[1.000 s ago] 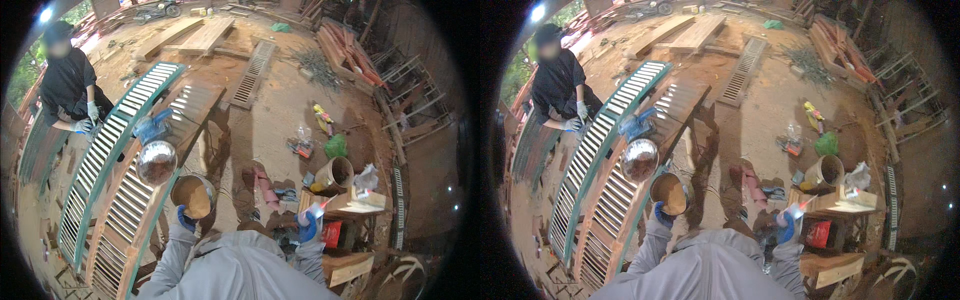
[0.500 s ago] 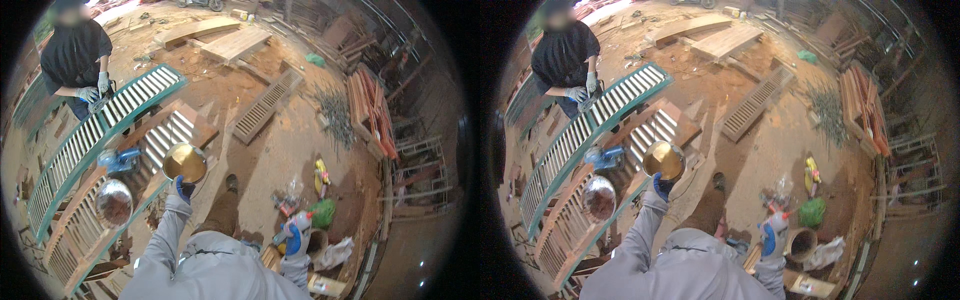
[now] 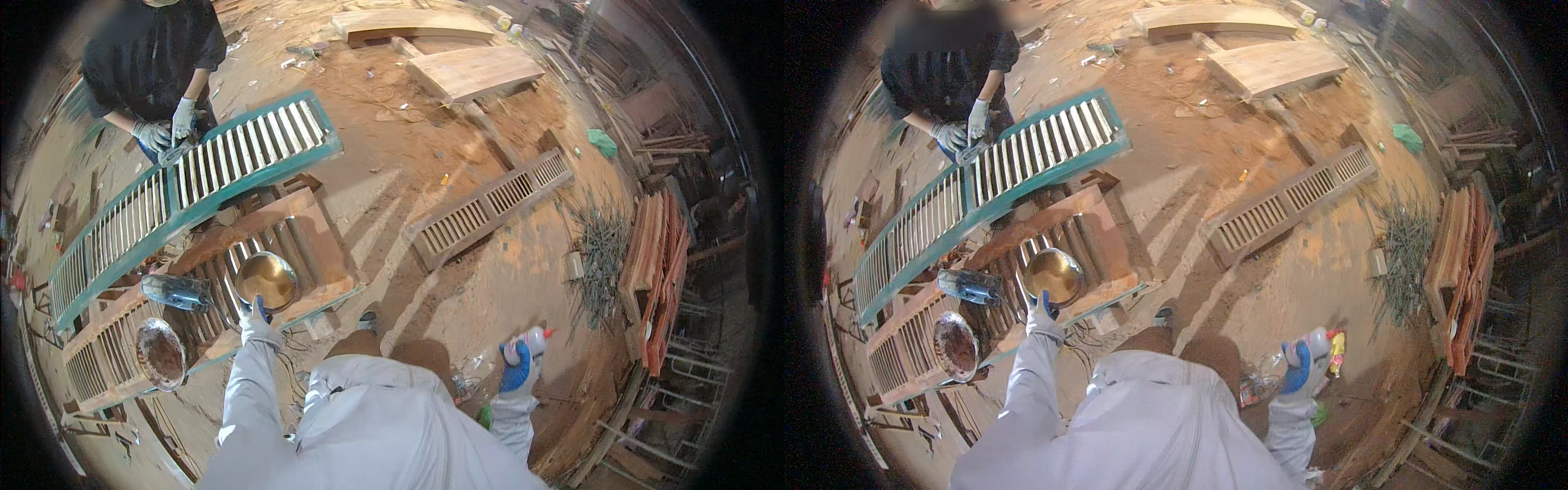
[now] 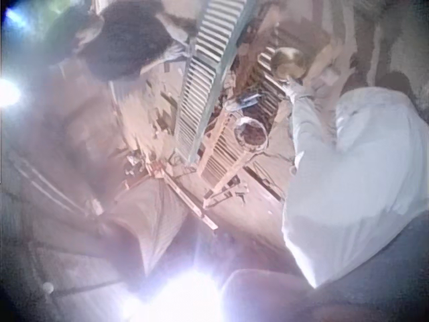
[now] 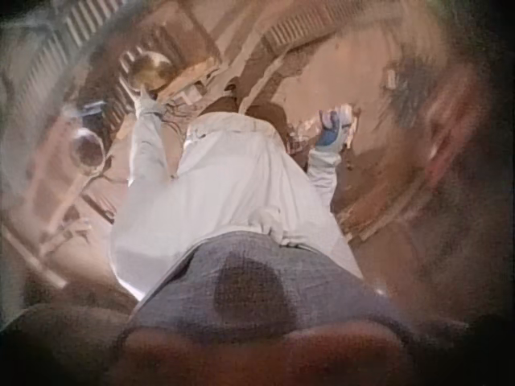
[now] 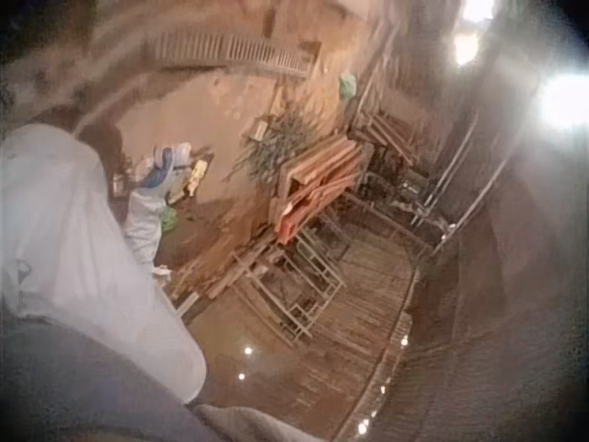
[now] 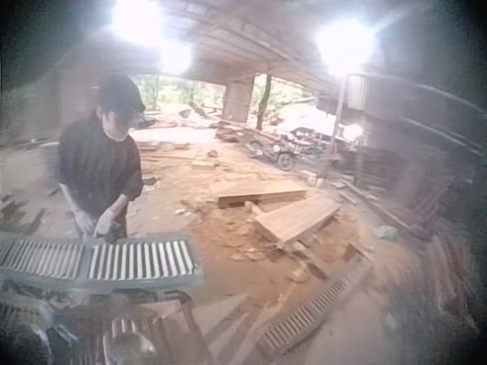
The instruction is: The person applies a brown finish to wooden slatted panels using a brush and a heat gun, then sands the surface with a sanding block. The person works on multiple panels in a workshop setting.
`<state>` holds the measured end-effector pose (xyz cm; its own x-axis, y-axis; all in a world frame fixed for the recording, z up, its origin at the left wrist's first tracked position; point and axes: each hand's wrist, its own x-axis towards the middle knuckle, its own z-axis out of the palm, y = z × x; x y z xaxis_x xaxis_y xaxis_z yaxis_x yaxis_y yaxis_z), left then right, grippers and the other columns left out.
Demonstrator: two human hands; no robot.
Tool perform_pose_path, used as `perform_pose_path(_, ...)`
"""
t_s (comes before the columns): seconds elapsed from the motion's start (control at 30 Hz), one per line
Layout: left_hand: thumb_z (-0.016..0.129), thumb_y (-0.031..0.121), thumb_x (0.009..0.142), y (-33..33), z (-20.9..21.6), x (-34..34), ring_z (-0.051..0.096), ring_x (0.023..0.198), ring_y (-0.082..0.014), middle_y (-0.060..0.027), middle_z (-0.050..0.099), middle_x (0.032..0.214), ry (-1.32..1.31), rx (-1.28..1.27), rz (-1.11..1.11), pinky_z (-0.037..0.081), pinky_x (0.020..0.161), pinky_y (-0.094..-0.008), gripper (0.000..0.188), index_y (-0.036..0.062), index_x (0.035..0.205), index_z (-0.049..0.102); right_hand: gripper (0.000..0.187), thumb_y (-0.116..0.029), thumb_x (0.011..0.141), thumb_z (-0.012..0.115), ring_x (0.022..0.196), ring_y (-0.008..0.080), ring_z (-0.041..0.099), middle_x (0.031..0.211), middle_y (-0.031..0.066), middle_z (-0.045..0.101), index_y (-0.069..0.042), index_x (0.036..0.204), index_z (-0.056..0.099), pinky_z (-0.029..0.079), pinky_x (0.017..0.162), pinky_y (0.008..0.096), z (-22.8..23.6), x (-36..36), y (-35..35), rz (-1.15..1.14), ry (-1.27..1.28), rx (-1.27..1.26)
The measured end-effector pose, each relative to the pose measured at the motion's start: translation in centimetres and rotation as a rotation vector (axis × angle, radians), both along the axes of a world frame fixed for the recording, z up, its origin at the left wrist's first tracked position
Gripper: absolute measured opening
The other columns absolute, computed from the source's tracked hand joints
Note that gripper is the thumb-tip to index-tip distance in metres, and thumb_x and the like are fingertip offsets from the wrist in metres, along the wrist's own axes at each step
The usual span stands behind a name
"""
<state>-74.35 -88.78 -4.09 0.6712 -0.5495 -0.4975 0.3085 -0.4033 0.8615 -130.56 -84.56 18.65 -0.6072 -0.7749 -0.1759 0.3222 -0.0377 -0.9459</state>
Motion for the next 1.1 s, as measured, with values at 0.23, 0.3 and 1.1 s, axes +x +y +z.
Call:
perform_pose_path(0.23, 0.074, 0.045, 0.087, -1.0, 7.9, -8.2, 0.05, 0.12, -0.0341, -0.0237, 0.035, 0.145, -0.448, 0.364, 0.244, 0.046, 0.099, -0.0421, 0.069, 0.0114, 0.143, 0.052, 0.049, -0.001, 0.085, 0.071, 0.091, 0.0183, 0.064, 0.105, 0.005, 0.061, -0.01, 0.13, 0.052, 0.058, 0.082, 0.039, 2.1, 2.2, -18.4, 0.426, -0.013, 0.051)
perform_pose_path(0.3, 0.076, 0.031, 0.088, -1.7, 8.0, -9.8, 0.052, 0.114, -0.0266, -0.0179, 0.041, 0.135, -0.525, 0.135, 0.397, 0.046, 0.097, -0.0378, 0.062, 0.0106, 0.142, 0.053, 0.051, -0.001, 0.085, 0.071, 0.092, 0.0188, 0.064, 0.106, 0.0053, 0.061, -0.01, 0.131, 0.052, 0.058, 0.082, 0.0396, 2.0, 3.6, -23.5, 0.578, 0.008, 0.066)
perform_pose_path(1.1, 0.058, 0.027, 0.102, -34.0, 11.7, -26.3, 0.067, 0.088, -0.0182, -0.0079, 0.068, 0.109, 0.565, -0.423, 0.381, 0.057, 0.075, -0.0329, 0.038, 0.0069, 0.134, 0.055, 0.052, 0.005, 0.088, 0.068, 0.103, 0.0211, 0.066, 0.115, 0.0073, 0.063, -0.009, 0.136, 0.05, 0.058, 0.089, 0.0413, -5.6, 10.9, -60.6, 1.222, 0.059, 0.195)
